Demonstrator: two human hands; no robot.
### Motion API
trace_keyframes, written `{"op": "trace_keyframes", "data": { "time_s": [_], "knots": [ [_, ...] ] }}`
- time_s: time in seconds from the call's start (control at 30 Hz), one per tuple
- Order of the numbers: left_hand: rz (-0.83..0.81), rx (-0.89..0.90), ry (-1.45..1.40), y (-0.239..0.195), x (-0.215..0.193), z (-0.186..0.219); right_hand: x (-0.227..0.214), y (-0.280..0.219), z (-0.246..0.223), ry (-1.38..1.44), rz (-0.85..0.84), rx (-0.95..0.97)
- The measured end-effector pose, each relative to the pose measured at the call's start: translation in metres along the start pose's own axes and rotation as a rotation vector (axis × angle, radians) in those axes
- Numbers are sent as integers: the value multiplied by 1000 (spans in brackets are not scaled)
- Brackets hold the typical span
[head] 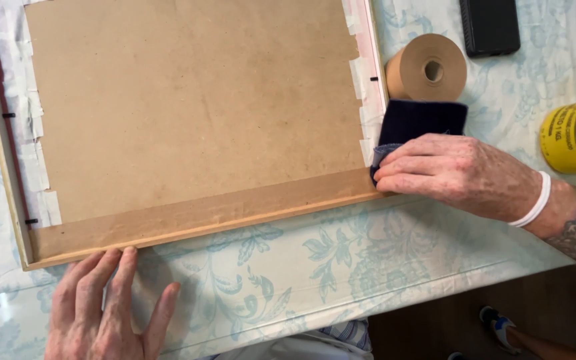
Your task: Applying gummed paper tape to the back of a picture frame to seal the backing.
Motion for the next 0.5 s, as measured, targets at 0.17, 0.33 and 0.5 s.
{"op": "trace_keyframes", "data": {
  "time_s": [0.17, 0.33, 0.5],
  "knots": [
    [17, 49, -5, 3, -3, 1, -1, 28, -7, 145, 26, -51],
    [13, -8, 20, 0, -5, 3, 13, 47, -19, 54, -6, -58],
    [59, -42, 60, -5, -9, -1, 19, 6, -11, -252, -269, -25]
  ]
}}
Point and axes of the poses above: each hand's wrist, its own y-axis towards the middle knuckle, its own x-axis out of the palm, z = x × y, the point moved 10 cm from there along y, towards the middle knuckle, and after that the axes turned 5 degrees about -x, right-handed, at the moved point
